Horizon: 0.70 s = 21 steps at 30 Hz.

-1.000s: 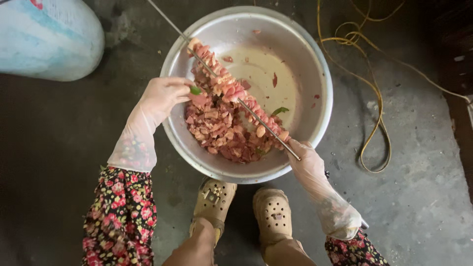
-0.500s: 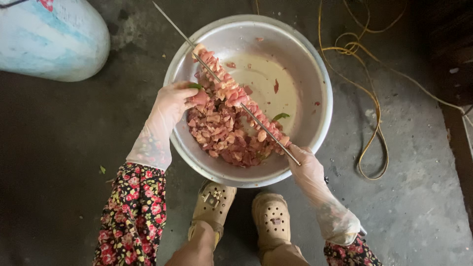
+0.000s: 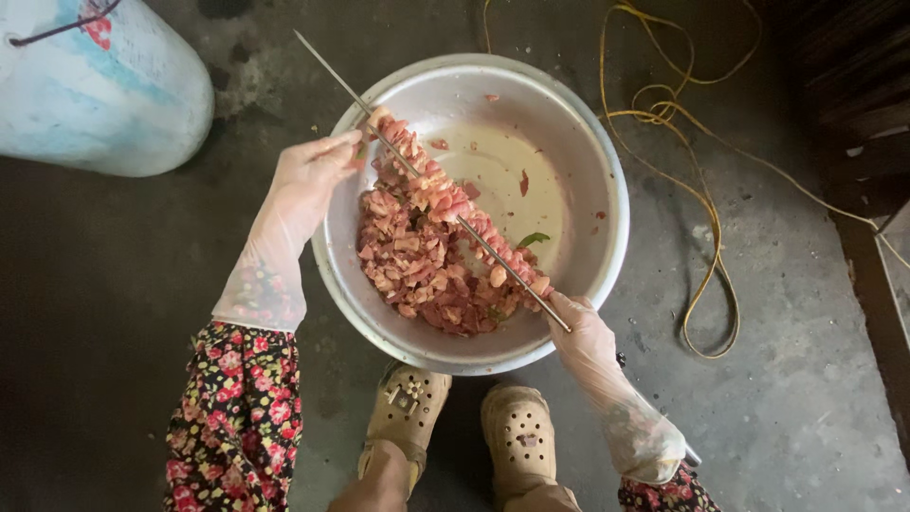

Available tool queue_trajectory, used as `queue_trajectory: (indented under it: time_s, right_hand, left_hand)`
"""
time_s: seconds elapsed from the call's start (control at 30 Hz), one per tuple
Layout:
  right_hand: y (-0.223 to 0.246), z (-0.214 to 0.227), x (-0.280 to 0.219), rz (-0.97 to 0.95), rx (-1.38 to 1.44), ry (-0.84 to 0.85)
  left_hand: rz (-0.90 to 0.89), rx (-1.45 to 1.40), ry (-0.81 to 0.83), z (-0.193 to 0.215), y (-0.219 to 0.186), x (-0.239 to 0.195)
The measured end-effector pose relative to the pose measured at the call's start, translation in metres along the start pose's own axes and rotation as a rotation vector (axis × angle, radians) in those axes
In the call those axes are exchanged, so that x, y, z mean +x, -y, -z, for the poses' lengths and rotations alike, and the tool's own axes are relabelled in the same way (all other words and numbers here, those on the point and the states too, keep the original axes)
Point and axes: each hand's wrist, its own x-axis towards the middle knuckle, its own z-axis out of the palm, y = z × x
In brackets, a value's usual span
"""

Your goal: The person threads seasoned raw meat pieces onto a metal skewer from a large metal bowl. They repeatedly pick up meat with gloved hands and push it along the skewer, compacting it as they work.

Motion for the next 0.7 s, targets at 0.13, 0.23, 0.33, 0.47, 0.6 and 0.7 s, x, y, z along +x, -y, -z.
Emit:
queue_trajectory:
  time_s: [0.13, 0.23, 0.33, 0.47, 0.6, 0.7]
  right_hand:
    - [-0.002, -0.002, -0.001, -0.014, 0.012, 0.002]
    - [-0.002, -0.001, 0.001, -0.014, 0.000, 0.009]
    - [-0.001, 0.000, 0.001, -0.019, -0.017, 0.018]
    - [-0.002, 0.000, -0.001, -0.016, -0.007, 0.024]
    - [-0.005, 0.000, 0.000, 0.008, -0.009, 0.013]
    - [-0.007, -0.002, 0.000, 0.071, -0.042, 0.007]
  left_hand:
    - [-0.122, 0.122, -0.233, -0.013, -0.007, 0.018]
    - [-0.056, 0.120, -0.344, -0.024, -0.009, 0.032]
    - [-0.059, -0.012, -0.250, -0.028, -0.008, 0.034]
    - [-0.014, -0.083, -0.240, -0.032, -0.012, 0.028]
    - [-0.105, 0.097, -0.223, -0.051, -0.027, 0.012]
    - [-0.186, 0.220, -0.131, -0.067, -0.030, -0.016]
